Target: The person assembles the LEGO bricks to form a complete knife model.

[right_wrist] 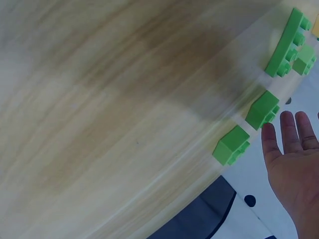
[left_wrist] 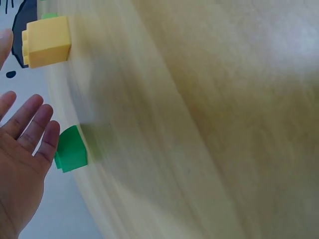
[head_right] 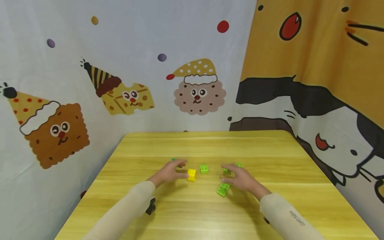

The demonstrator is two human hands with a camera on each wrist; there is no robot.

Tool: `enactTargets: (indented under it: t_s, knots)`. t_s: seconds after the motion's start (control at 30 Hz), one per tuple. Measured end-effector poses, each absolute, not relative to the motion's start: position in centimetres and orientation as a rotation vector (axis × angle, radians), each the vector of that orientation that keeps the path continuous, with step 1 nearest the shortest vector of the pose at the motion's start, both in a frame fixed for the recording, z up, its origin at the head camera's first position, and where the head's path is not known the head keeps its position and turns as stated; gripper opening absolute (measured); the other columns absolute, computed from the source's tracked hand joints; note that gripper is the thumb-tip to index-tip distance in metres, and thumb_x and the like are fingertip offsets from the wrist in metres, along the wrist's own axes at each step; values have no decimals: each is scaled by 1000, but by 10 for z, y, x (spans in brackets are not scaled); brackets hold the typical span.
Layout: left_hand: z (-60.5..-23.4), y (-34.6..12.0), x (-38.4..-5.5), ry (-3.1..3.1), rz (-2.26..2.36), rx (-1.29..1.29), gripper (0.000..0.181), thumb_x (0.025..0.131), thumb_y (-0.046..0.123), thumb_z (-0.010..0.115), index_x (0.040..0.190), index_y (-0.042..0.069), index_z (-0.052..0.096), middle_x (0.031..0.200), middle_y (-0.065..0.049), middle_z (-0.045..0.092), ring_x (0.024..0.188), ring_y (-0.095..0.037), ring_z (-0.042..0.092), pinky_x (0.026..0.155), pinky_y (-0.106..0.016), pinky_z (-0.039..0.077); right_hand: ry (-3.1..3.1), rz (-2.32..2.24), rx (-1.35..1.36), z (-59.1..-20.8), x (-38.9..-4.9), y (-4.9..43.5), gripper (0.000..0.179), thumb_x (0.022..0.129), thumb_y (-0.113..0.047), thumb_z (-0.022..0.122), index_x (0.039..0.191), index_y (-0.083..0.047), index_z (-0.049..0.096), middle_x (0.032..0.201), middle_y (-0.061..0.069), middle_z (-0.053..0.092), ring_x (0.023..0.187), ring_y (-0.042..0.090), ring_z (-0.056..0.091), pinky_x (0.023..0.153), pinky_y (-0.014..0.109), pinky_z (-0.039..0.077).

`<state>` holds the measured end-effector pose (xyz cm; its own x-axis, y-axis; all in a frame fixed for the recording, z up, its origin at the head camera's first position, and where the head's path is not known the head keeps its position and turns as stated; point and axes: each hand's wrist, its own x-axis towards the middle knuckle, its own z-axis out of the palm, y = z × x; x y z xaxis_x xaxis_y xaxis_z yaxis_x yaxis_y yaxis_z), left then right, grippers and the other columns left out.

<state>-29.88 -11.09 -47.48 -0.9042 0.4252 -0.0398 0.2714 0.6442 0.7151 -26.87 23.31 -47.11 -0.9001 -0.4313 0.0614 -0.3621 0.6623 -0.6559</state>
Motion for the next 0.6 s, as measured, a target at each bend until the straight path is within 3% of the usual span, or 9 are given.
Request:
enactTargets:
  t_s: [0.37,0.6]
  knots:
    - [-482,-107,-301,2576,1208,536,71,86,35,79,145,10,48,133,-10,57,121,-27,53,100,-45,45,2688,-1116,-620,-481,-265,240,65,90,-26,76,145,-6,49,143,17,50,128,39,48,103,62,35]
    - [-489,-104,-304,2542,1233,495,68,87,33,79,144,10,51,131,-8,59,120,-26,54,102,-44,44,2637,-1118,-625,-484,-264,244,69,85,-25,80,144,-5,51,143,21,50,128,44,46,102,61,38]
